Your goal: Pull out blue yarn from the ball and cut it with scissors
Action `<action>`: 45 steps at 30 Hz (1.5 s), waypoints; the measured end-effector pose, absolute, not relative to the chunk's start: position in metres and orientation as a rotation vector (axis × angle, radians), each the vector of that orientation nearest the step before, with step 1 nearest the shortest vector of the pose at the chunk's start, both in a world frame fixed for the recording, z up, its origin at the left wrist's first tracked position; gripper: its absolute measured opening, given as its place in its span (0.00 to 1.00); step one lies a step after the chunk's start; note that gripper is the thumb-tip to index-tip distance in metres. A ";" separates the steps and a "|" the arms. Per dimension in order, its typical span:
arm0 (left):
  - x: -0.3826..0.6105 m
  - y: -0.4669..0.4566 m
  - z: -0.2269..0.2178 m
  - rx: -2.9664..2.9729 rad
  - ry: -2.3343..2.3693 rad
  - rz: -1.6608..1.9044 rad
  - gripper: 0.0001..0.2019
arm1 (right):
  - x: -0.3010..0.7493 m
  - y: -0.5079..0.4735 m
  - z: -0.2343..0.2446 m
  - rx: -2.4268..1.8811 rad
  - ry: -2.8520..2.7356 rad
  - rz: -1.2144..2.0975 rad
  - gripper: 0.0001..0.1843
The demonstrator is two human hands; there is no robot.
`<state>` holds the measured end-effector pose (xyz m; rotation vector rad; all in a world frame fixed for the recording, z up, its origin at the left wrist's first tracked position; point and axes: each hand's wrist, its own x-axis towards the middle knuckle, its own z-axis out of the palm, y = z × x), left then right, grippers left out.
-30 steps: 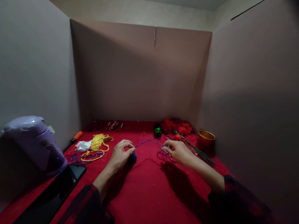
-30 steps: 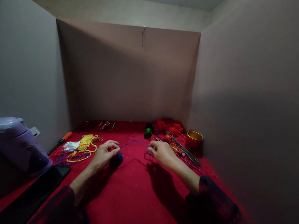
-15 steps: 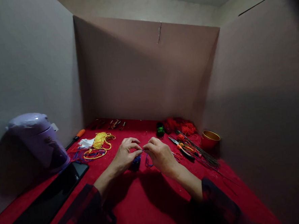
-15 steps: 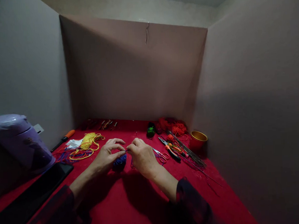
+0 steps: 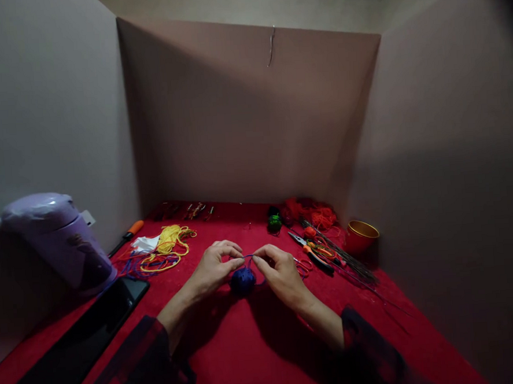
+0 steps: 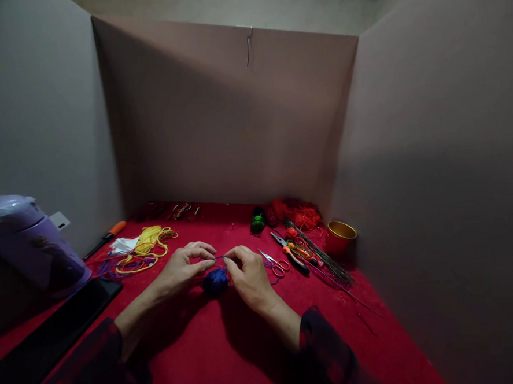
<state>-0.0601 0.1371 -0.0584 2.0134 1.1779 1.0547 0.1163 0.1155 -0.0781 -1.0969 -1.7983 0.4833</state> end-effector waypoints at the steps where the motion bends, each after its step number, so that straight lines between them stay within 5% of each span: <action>1: -0.060 0.138 -0.060 1.995 1.158 1.045 0.04 | 0.117 0.116 -0.079 -1.101 -1.753 0.542 0.09; 12: -0.051 0.129 -0.064 1.536 1.056 0.952 0.17 | 0.118 0.119 -0.083 -1.077 -1.561 0.763 0.10; 24: -0.048 0.134 -0.076 1.591 1.152 1.010 0.08 | 0.127 0.123 -0.076 -1.068 -1.304 0.675 0.09; 36: -0.046 0.123 -0.062 2.032 1.154 1.531 0.12 | 0.119 0.113 -0.082 -1.042 -1.476 0.708 0.09; 45: -0.040 0.119 -0.068 2.168 1.042 1.379 0.06 | 0.114 0.106 -0.079 -0.930 -1.502 0.778 0.08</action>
